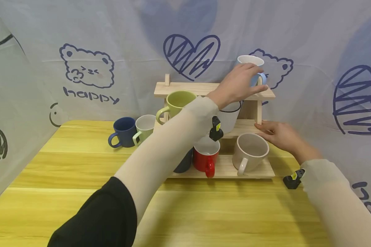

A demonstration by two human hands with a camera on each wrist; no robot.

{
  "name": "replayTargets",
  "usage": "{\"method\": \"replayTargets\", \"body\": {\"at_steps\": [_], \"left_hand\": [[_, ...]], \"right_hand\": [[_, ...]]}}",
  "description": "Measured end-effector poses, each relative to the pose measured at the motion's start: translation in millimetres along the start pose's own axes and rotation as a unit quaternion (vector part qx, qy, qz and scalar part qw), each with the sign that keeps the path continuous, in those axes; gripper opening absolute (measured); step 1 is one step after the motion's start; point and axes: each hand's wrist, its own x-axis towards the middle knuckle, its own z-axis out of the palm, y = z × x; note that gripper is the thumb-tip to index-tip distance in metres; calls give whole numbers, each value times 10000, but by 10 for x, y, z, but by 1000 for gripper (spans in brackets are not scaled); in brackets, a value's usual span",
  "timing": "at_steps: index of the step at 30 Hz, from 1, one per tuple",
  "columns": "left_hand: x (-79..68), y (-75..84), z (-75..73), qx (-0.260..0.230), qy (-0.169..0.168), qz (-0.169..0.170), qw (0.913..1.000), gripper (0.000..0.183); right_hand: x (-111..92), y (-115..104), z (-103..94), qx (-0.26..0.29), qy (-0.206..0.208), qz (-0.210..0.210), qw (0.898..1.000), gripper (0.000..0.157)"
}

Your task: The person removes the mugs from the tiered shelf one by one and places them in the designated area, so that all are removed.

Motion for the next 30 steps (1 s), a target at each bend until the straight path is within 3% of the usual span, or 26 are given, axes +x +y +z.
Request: {"method": "replayTargets", "body": {"at_steps": [4, 10, 15, 30], "left_hand": [[92, 49, -14, 219, 11, 10, 9998, 67], [172, 42, 19, 420, -41, -295, 9987, 66], [192, 41, 95, 619, -145, -340, 9974, 64], [166, 19, 85, 703, -242, -382, 9965, 59]], "right_hand": [[-14, 2, -19, 93, 123, -47, 9999, 45], [-2, -7, -25, 4, 170, -90, 9998, 46], [-1, -10, 16, -10, 142, -128, 9998, 45], [15, -12, 48, -51, 282, -225, 9993, 43]]}}
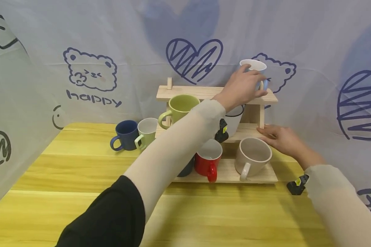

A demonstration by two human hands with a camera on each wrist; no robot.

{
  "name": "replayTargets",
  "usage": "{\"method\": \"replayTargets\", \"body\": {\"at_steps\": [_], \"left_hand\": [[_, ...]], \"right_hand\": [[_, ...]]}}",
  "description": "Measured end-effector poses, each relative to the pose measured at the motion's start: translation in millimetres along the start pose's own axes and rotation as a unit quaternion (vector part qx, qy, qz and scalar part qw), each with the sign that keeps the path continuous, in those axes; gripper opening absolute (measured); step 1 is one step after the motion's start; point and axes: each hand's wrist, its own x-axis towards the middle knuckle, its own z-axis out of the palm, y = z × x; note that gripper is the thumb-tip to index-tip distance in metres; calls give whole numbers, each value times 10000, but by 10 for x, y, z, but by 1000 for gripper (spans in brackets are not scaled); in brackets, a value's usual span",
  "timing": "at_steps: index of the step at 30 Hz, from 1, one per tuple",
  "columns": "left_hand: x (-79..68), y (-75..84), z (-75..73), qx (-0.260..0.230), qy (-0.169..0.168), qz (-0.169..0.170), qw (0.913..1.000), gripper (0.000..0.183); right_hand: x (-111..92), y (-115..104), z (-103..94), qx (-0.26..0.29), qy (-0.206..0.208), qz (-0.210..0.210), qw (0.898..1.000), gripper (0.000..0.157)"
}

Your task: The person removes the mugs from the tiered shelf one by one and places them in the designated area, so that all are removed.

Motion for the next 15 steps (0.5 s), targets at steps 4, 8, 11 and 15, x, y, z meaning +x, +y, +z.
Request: {"method": "replayTargets", "body": {"at_steps": [4, 8, 11, 15], "left_hand": [[-8, 24, -1, 157, 81, 91, 9998, 60], [-43, 20, 10, 334, 175, 123, 9992, 59], [-73, 1, 16, 297, 248, 106, 9992, 57], [-120, -53, 43, 191, 474, 34, 9987, 55]], "right_hand": [[-8, 16, 11, -12, 46, -27, 10000, 43], [10, 10, 30, -4, 30, -82, 10000, 43], [6, 10, 35, 62, 84, -87, 9999, 42], [-5, 17, 18, 45, 156, -126, 9998, 41]]}}
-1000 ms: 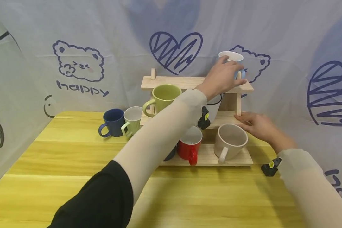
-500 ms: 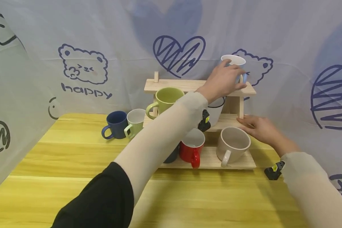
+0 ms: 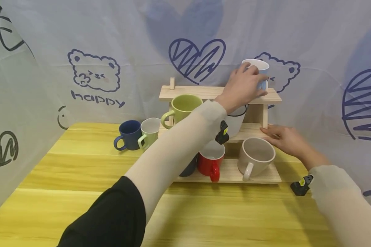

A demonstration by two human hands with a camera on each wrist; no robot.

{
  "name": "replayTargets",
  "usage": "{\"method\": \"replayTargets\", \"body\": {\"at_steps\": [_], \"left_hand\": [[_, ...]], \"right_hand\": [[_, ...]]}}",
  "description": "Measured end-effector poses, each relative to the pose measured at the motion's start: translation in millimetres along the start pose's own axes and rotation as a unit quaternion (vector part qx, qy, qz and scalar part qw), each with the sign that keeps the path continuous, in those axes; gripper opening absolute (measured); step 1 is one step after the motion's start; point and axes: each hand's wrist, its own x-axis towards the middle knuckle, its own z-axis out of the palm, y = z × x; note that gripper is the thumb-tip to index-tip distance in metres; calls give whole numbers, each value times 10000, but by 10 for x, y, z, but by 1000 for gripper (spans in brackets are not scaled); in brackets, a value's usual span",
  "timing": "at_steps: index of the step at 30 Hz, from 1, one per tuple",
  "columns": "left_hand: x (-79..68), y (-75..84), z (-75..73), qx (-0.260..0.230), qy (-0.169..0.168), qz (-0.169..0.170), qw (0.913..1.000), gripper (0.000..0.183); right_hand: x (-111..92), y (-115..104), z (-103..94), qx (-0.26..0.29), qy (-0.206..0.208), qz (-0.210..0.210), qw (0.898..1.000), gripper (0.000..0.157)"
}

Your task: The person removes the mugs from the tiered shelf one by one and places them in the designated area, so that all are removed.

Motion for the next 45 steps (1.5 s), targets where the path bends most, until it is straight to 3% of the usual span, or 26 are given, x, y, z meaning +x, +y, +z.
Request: {"method": "replayTargets", "body": {"at_steps": [9, 18, 22, 27, 32, 40, 45], "left_hand": [[-20, -20, 27, -222, 796, -248, 9963, 46], [-31, -42, 3, -942, 712, -501, 9917, 39], [-25, -102, 29, -1713, 628, -708, 9807, 45], [-37, -188, 90, -2787, 456, -1094, 9530, 53], [-75, -281, 118, -3471, 307, -1179, 9299, 44], [-141, -439, 160, -3965, 220, -1210, 9098, 30], [-126, -419, 149, -3805, 132, -1203, 9168, 30]], "right_hand": [[-77, 69, -136, -138, -84, 149, 9998, 42], [-116, 133, -191, -304, -143, 144, 9993, 44], [-118, 139, -182, -361, -165, 169, 9991, 44], [-125, 126, -160, -288, -268, 295, 9988, 46], [-120, 98, -117, -268, -252, 288, 9989, 45], [-25, 18, -41, -143, -339, 306, 9989, 46], [1, -15, -43, -62, -315, 250, 9992, 45]]}}
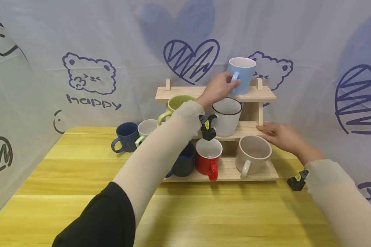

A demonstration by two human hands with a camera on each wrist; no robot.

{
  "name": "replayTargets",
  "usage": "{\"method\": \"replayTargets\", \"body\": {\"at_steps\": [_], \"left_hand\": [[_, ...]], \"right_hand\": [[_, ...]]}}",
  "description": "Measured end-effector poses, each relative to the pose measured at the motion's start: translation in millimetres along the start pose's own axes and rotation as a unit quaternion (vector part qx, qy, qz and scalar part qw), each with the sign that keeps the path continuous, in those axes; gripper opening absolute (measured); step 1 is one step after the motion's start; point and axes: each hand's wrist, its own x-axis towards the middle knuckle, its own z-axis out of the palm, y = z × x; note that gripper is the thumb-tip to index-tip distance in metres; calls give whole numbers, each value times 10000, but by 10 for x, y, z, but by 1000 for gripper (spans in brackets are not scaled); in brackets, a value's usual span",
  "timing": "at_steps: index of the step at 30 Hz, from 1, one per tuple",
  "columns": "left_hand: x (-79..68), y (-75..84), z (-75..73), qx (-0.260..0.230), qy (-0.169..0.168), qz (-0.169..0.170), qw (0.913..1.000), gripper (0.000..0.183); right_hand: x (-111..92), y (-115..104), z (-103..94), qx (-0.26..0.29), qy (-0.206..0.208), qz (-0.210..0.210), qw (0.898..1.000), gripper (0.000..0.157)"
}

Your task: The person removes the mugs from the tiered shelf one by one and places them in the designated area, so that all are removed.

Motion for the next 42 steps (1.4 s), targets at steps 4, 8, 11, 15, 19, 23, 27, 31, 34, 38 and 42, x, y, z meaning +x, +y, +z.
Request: {"method": "replayTargets", "body": {"at_steps": [4, 8, 11, 15, 19, 23, 27, 31, 34, 38, 42], "left_hand": [[-9, 62, 9, 283, 53, -136, 9995, 26], [-34, 106, -4, 614, 122, -262, 9977, 24], [-55, 98, -36, 646, 141, -276, 9974, 23], [-80, 54, -97, 328, 121, -414, 9985, 23], [-108, 7, -167, -62, 186, -604, 9980, 25], [-145, -27, -234, -274, 271, -662, 9971, 26], [-185, -44, -285, -524, 295, -807, 9949, 24], [-202, -42, -349, -755, 326, -878, 9927, 17], [-223, -31, -417, -759, 315, -806, 9934, 16], [-279, -35, -500, -716, 275, -614, 9952, 16], [-340, -69, -561, -689, 242, -366, 9967, 17]], "right_hand": [[4, -2, 0, -21, 101, -117, 9999, 43], [2, 1, -2, 6, 131, -156, 9998, 42], [2, -4, -7, 27, 109, -154, 9998, 43], [1, -18, -17, -2, 67, -146, 9999, 43], [-3, -38, -24, 16, 79, -172, 9998, 42], [4, -31, -18, -17, 125, -188, 9997, 42], [9, -11, -13, -4, 128, -148, 9998, 42], [16, 5, -13, -9, 133, -178, 9998, 42], [26, 7, -12, -50, 95, -143, 9998, 43], [23, 4, -6, -61, 67, -109, 9999, 43], [15, -3, 0, -55, 84, -127, 9999, 43]]}}
